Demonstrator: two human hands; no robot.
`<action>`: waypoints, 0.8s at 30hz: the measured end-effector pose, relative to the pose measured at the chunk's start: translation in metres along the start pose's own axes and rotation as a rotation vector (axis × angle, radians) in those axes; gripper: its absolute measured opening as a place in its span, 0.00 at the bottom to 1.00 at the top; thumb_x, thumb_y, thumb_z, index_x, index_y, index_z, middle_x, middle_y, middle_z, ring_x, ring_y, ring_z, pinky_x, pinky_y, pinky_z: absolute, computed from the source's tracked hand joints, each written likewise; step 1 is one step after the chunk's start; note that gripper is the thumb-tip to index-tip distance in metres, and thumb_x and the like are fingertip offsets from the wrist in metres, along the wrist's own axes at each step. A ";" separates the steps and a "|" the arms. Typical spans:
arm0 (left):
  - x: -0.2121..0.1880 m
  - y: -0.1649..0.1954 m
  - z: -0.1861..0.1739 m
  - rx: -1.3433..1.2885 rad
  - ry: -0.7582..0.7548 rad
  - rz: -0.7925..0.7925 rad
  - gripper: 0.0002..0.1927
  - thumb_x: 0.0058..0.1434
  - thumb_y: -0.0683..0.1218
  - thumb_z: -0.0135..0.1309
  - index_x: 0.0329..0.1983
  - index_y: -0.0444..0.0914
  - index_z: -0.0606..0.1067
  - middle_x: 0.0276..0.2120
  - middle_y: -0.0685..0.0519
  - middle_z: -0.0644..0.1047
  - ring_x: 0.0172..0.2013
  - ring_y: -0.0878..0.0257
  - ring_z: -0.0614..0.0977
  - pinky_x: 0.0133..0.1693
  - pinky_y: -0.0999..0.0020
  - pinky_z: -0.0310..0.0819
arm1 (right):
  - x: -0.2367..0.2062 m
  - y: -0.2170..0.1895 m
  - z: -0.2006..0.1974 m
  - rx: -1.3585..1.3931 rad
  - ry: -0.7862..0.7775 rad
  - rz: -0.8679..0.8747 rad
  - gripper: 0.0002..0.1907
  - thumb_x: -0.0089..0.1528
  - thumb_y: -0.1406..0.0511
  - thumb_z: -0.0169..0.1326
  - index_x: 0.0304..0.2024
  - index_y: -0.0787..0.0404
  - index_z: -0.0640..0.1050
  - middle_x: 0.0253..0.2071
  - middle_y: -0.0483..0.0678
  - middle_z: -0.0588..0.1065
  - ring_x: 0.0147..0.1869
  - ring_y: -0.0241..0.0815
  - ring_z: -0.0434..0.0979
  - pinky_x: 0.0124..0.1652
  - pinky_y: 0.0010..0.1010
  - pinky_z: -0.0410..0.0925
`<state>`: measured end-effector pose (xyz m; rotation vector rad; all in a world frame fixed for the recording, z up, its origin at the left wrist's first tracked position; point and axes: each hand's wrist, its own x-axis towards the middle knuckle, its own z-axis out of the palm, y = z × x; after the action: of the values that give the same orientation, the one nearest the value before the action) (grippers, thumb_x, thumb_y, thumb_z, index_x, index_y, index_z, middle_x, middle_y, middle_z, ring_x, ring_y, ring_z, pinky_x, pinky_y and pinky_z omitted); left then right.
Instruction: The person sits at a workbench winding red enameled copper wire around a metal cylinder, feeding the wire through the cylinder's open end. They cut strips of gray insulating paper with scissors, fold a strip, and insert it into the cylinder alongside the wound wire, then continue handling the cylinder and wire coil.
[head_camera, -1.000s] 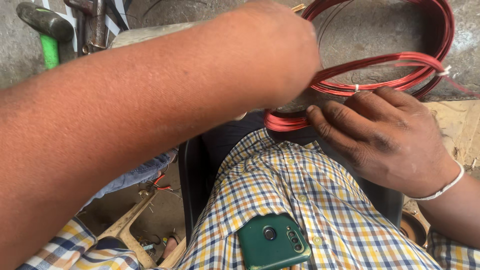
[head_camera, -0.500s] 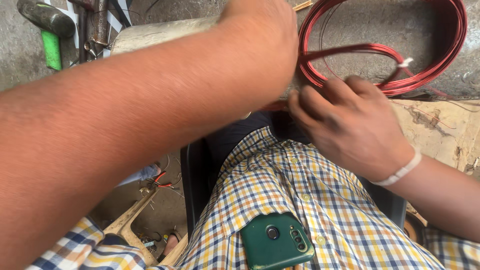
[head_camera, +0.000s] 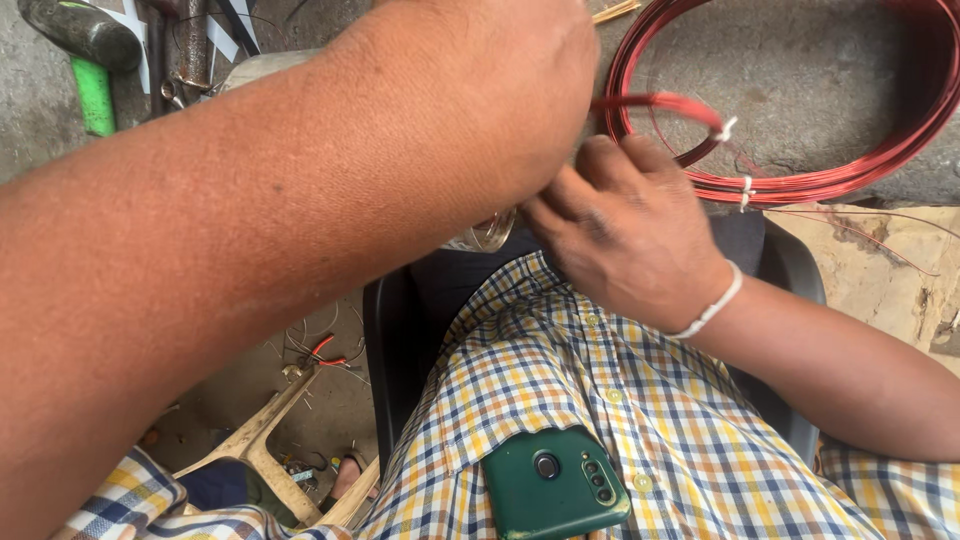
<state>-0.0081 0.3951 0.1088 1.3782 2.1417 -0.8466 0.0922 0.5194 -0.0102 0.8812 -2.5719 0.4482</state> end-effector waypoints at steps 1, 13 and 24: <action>-0.011 -0.001 0.000 -0.018 0.008 0.001 0.10 0.66 0.44 0.58 0.49 0.36 0.79 0.41 0.48 0.80 0.42 0.57 0.82 0.41 0.62 0.79 | 0.002 -0.001 0.006 0.046 0.032 0.005 0.18 0.55 0.63 0.56 0.49 0.56 0.82 0.52 0.47 0.74 0.54 0.46 0.73 0.49 0.39 0.69; -0.094 -0.012 0.006 -0.351 0.509 -0.089 0.10 0.73 0.42 0.55 0.52 0.32 0.77 0.42 0.48 0.79 0.42 0.60 0.81 0.44 0.66 0.78 | 0.022 -0.009 0.020 0.225 0.006 0.179 0.18 0.57 0.63 0.59 0.50 0.57 0.82 0.49 0.46 0.77 0.48 0.48 0.76 0.45 0.43 0.68; -0.138 0.000 0.258 -2.200 1.146 -0.783 0.10 0.72 0.42 0.54 0.52 0.30 0.77 0.44 0.47 0.82 0.43 0.61 0.85 0.47 0.64 0.85 | 0.021 -0.009 0.007 0.249 0.088 0.059 0.16 0.54 0.61 0.60 0.45 0.55 0.83 0.50 0.45 0.77 0.44 0.43 0.76 0.41 0.37 0.66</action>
<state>0.0587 0.1258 0.0171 -0.4463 2.1303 2.1269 0.0810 0.4989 -0.0053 0.8477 -2.5019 0.8205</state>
